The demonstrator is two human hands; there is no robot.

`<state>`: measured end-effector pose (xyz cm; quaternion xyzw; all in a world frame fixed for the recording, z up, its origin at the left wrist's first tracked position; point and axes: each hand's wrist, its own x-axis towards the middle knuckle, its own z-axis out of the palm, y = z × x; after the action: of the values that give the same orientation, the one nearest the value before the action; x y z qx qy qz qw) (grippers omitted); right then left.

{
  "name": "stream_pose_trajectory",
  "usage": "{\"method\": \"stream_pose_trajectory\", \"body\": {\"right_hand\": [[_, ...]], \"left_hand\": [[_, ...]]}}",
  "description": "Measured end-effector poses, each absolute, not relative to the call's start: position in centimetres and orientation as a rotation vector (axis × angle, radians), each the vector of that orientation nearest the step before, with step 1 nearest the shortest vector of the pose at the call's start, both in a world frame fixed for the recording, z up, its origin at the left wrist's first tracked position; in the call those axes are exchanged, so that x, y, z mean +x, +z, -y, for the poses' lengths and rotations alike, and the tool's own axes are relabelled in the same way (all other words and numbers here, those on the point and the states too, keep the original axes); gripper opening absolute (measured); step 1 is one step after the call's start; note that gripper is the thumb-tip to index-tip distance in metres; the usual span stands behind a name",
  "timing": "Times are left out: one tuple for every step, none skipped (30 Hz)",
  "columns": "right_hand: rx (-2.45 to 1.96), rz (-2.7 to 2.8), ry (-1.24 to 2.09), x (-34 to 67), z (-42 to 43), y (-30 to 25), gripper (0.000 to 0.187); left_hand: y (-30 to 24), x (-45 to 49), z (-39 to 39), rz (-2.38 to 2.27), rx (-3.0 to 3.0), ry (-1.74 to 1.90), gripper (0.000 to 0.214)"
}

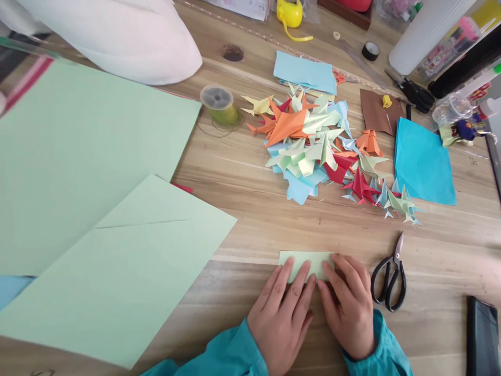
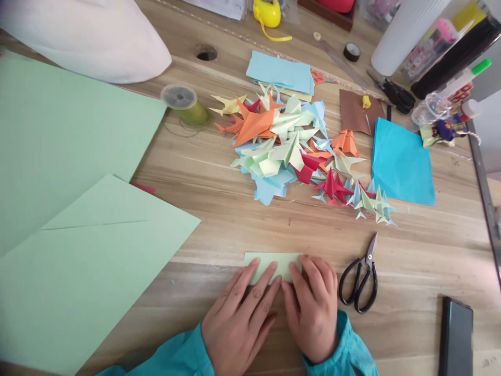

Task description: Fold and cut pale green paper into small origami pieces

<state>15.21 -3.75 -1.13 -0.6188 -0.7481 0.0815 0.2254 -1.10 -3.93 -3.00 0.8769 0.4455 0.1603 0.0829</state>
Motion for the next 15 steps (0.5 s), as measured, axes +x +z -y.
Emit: {"method": "stream_pose_trajectory", "body": {"right_hand": [[-1.696, 2.075, 0.227, 15.21, 3.72, -1.17, 0.031], [-1.690, 2.080, 0.223, 15.20, 3.69, -1.21, 0.031], [-1.688, 2.084, 0.216, 15.19, 3.66, -1.24, 0.032], [-1.690, 2.086, 0.208, 15.18, 3.64, -1.26, 0.032], [-1.693, 2.086, 0.200, 15.17, 3.63, -1.28, 0.031], [-1.697, 2.087, 0.194, 15.15, 3.63, -1.28, 0.031], [-1.701, 2.089, 0.190, 15.14, 3.63, -1.28, 0.030], [-1.706, 2.091, 0.188, 15.13, 3.63, -1.27, 0.029], [-1.708, 2.094, 0.185, 15.12, 3.63, -1.27, 0.029], [-1.708, 2.097, 0.180, 15.12, 3.63, -1.28, 0.028], [-1.707, 2.101, 0.177, 15.11, 3.63, -1.28, 0.028], [-1.706, 2.104, 0.171, 15.10, 3.63, -1.29, 0.028], [-1.706, 2.105, 0.164, 15.09, 3.62, -1.30, 0.028], [-1.704, 2.107, 0.159, 15.08, 3.61, -1.30, 0.027], [-1.706, 2.108, 0.156, 15.06, 3.61, -1.31, 0.027]], "left_hand": [[-2.97, -1.10, 3.94, -1.327, 2.619, 0.479, 0.048], [-2.91, -1.09, 3.96, -1.329, 2.616, 0.476, 0.048], [-2.82, -1.06, 3.97, -1.335, 2.609, 0.472, 0.048], [-2.71, -1.03, 3.98, -1.343, 2.596, 0.466, 0.048], [-2.59, -0.98, 3.99, -1.352, 2.581, 0.457, 0.047], [-2.46, -0.93, 4.00, -1.361, 2.565, 0.449, 0.047], [-2.35, -0.89, 4.00, -1.367, 2.554, 0.444, 0.046], [-2.27, -0.86, 3.99, -1.371, 2.548, 0.445, 0.046], [-2.20, -0.84, 3.98, -1.373, 2.546, 0.445, 0.046], [-2.16, -0.83, 3.97, -1.375, 2.546, 0.442, 0.046], [-2.14, -0.84, 3.96, -1.376, 2.547, 0.438, 0.047], [-2.14, -0.85, 3.96, -1.377, 2.548, 0.434, 0.047], [-2.14, -0.87, 3.96, -1.376, 2.549, 0.429, 0.048], [-2.15, -0.89, 3.97, -1.377, 2.550, 0.425, 0.048], [-2.16, -0.90, 3.98, -1.378, 2.553, 0.422, 0.048]]}}
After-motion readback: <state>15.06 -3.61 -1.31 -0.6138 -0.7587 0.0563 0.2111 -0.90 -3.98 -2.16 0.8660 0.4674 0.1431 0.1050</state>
